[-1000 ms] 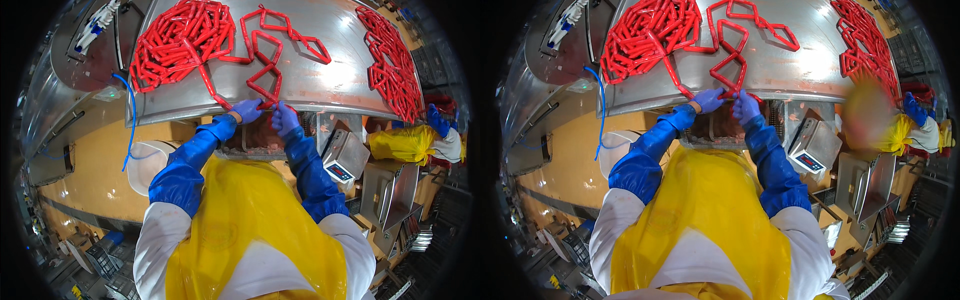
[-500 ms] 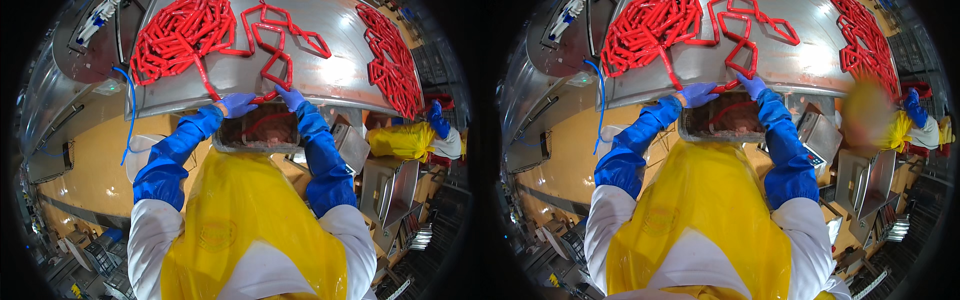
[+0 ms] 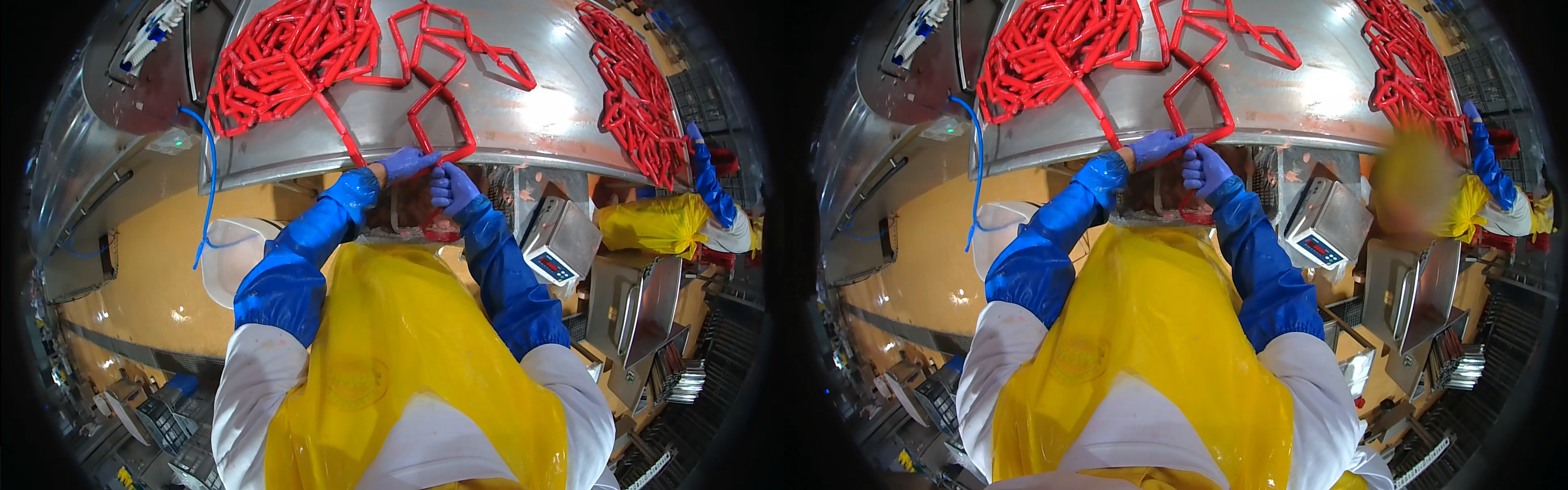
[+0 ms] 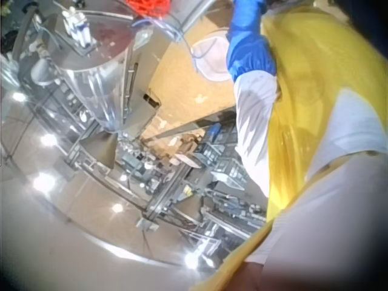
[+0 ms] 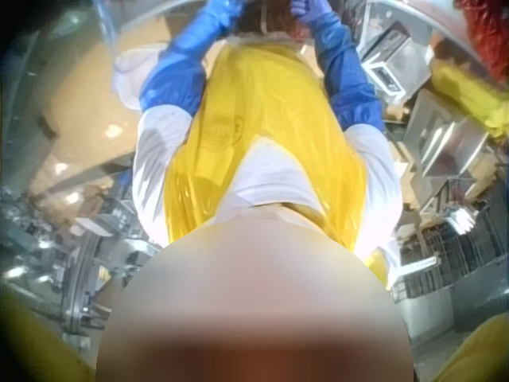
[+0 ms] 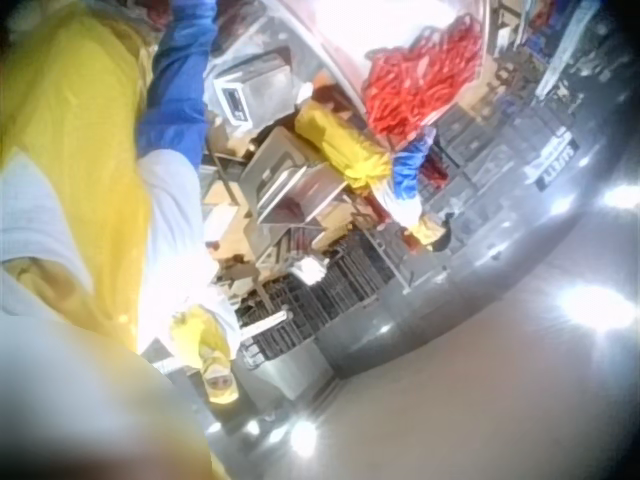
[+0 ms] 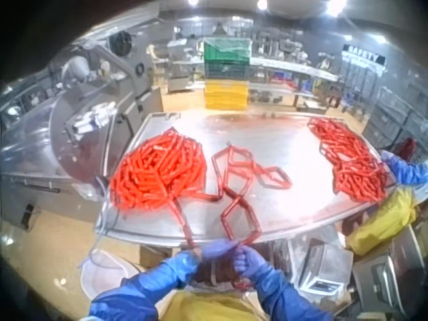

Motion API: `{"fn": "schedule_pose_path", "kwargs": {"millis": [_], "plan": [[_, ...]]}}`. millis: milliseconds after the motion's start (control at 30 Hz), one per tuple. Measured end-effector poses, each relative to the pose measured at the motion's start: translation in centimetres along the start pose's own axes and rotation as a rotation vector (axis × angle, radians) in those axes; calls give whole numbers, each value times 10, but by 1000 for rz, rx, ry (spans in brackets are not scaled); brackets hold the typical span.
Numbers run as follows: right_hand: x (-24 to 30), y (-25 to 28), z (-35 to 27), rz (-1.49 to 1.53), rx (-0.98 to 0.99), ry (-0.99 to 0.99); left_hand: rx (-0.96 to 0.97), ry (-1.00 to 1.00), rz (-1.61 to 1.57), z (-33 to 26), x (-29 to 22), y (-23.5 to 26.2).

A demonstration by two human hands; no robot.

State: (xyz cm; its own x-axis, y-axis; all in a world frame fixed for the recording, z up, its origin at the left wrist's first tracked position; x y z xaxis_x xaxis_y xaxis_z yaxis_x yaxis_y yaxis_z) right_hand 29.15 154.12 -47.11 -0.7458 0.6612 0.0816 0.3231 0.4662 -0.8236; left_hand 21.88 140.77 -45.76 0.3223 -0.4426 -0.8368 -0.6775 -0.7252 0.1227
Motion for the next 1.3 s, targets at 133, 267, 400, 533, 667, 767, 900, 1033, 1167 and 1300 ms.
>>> {"fn": "schedule_pose_path", "kwargs": {"millis": [133,267,400,533,667,767,900,1033,1167,1300], "plan": [[0,1,3,-161,-73,-79,8,3,18,-5,7,4],[-18,-11,10,-1447,-539,1300,51,44,-104,8,26,13],[29,-4,15,-2241,-626,645,-16,23,-20,-19,-6,26],[95,-82,-6,-2043,-442,993,-413,-389,675,-24,-45,52],[152,-81,23,-1438,88,1060,-239,-468,-229,-13,-92,44],[138,-126,10,-1704,-250,965,-198,-400,-688,-30,-82,45],[140,-110,6,-1603,53,925,-82,-439,-607,5,-55,28],[132,-89,-4,-1663,-315,1022,-58,-390,-630,-7,-66,29],[70,-87,-39,-2126,-507,1020,-215,-297,-529,-3,-23,41],[23,-1,-29,-609,-244,143,-250,-258,-464,1,-31,12]]}}
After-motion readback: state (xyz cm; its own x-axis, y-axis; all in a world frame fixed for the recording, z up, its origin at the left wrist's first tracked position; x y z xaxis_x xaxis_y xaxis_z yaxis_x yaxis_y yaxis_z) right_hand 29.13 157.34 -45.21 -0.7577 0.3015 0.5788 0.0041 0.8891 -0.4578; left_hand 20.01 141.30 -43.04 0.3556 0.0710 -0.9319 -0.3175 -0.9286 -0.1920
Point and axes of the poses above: each hand's wrist, its own z-axis towards the middle knuckle, its own y-axis out of the back of the hand, x = y × z, the point moved 4 cm from there along z, towards the middle knuckle, and after that the axes turned 4 degrees about z, right-handed, at the moved point
